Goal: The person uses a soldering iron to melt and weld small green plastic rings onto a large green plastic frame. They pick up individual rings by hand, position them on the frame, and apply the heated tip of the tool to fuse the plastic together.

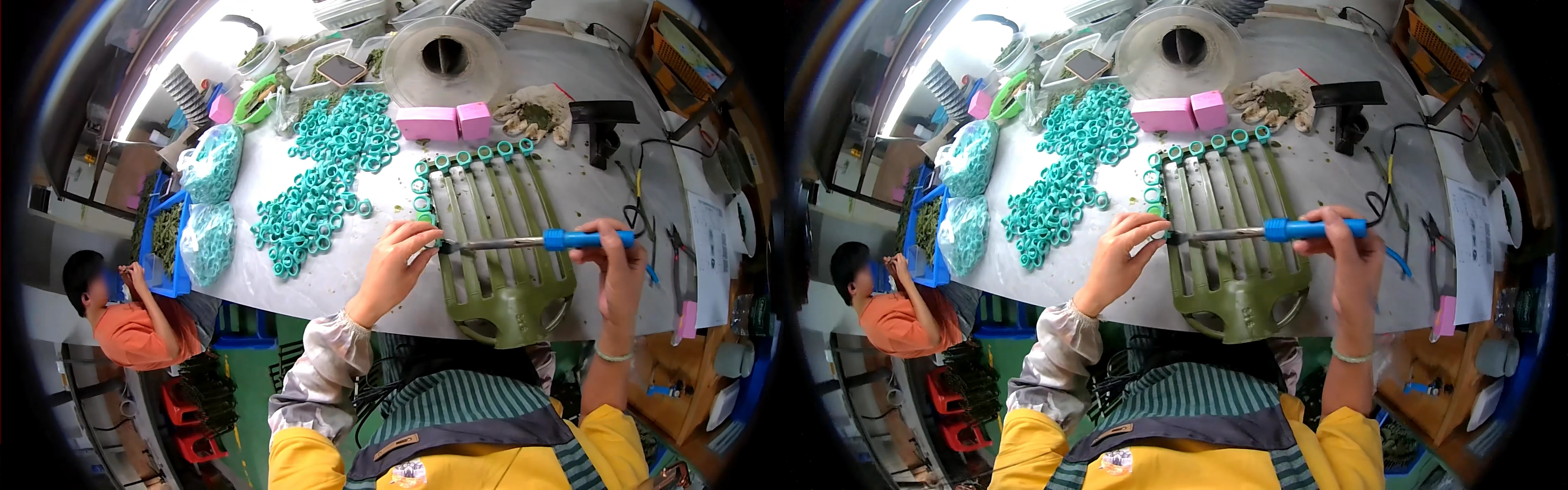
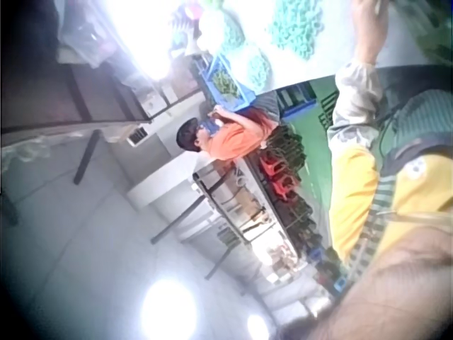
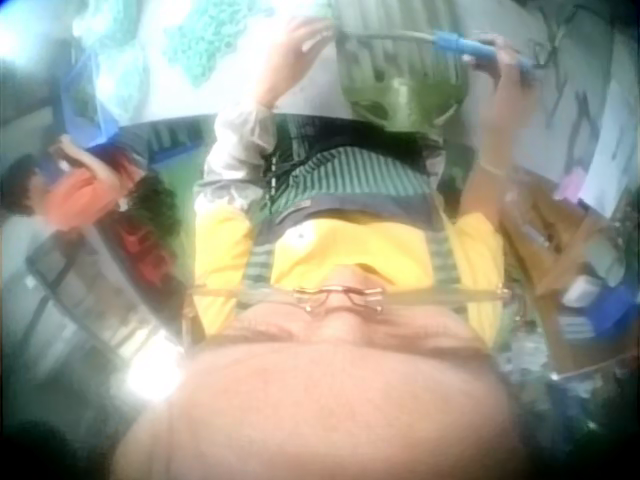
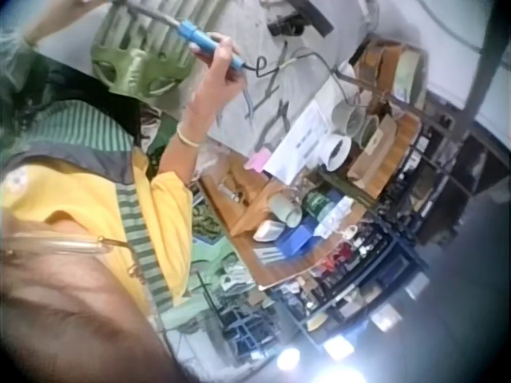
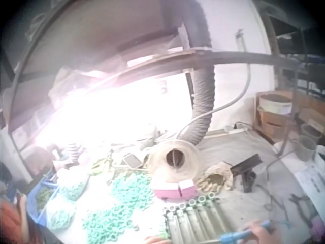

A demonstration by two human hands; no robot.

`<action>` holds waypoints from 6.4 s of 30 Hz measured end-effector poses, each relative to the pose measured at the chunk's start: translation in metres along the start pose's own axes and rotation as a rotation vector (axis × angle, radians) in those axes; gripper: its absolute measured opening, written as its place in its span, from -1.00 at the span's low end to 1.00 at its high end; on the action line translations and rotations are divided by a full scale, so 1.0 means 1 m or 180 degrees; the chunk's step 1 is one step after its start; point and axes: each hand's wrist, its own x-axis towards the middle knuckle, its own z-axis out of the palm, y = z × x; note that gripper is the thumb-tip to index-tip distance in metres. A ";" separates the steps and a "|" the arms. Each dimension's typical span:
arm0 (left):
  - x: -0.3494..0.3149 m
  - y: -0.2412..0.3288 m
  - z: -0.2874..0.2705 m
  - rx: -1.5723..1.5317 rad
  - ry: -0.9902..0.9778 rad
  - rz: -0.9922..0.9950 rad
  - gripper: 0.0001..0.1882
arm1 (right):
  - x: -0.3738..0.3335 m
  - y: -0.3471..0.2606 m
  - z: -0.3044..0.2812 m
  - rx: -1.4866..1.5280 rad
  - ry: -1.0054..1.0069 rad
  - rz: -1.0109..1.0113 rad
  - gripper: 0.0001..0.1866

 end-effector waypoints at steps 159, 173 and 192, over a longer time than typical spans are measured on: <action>0.021 -0.106 -0.048 -0.1327 0.0155 -0.2061 -0.87 | 0.017 0.001 -0.009 -0.0161 0.0536 -0.0529 -0.74; 0.044 -0.057 -0.036 -0.1379 0.0250 -0.0944 -0.72 | 0.019 0.003 -0.006 -0.0133 0.0612 -0.0510 -0.74; 0.093 -0.063 0.017 0.0261 -0.0255 0.0201 -0.73 | 0.035 0.020 0.009 -0.0134 0.0688 -0.0606 -0.73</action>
